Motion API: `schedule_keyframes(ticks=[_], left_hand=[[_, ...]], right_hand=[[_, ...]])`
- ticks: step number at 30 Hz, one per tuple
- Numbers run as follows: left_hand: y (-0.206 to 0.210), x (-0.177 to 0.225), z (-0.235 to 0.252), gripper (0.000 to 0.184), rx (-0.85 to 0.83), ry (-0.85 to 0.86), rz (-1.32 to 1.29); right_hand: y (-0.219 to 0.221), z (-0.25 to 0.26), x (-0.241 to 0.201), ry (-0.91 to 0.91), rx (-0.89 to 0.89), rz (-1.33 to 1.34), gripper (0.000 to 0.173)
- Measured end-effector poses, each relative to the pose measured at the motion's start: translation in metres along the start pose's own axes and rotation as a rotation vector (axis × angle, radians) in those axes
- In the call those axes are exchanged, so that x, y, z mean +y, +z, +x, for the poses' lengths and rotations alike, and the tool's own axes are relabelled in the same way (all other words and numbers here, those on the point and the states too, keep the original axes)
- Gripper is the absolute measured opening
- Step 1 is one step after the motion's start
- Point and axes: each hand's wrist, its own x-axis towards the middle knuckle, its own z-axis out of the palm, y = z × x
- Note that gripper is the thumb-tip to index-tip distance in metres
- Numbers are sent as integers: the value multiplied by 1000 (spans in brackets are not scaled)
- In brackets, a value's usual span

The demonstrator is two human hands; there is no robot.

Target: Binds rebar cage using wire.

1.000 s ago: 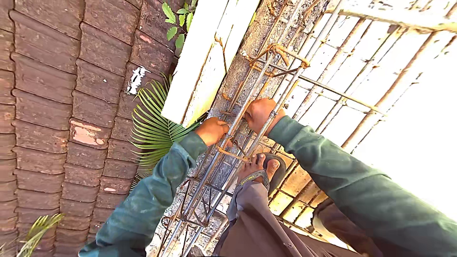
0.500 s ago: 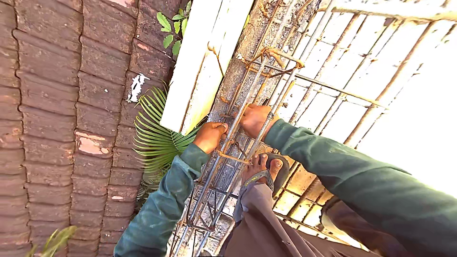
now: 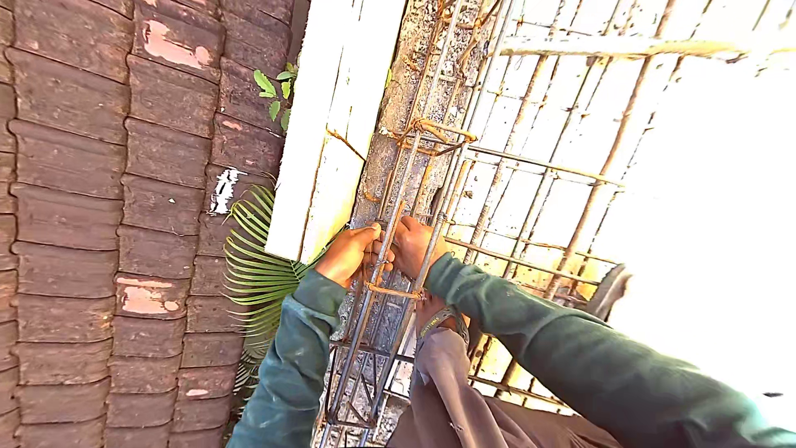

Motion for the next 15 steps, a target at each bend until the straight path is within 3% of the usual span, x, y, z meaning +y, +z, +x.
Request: schedule_keyframes(ticks=[2, 6, 11, 15], left_hand=[[8, 16, -13, 53, 59, -82, 100], [-20, -10, -6, 69, -86, 134, 45], [-30, -37, -19, 59, 38, 293, -56], [-34, -50, -23, 48, 136, 337, -187]], right_hand=[[-15, 8, -9, 61, -117, -4, 29], [-28, 15, -30, 217, -308, -106, 46], [-17, 25, -44, 325, -274, -240, 43], [-37, 22, -52, 490, -302, 63, 42]])
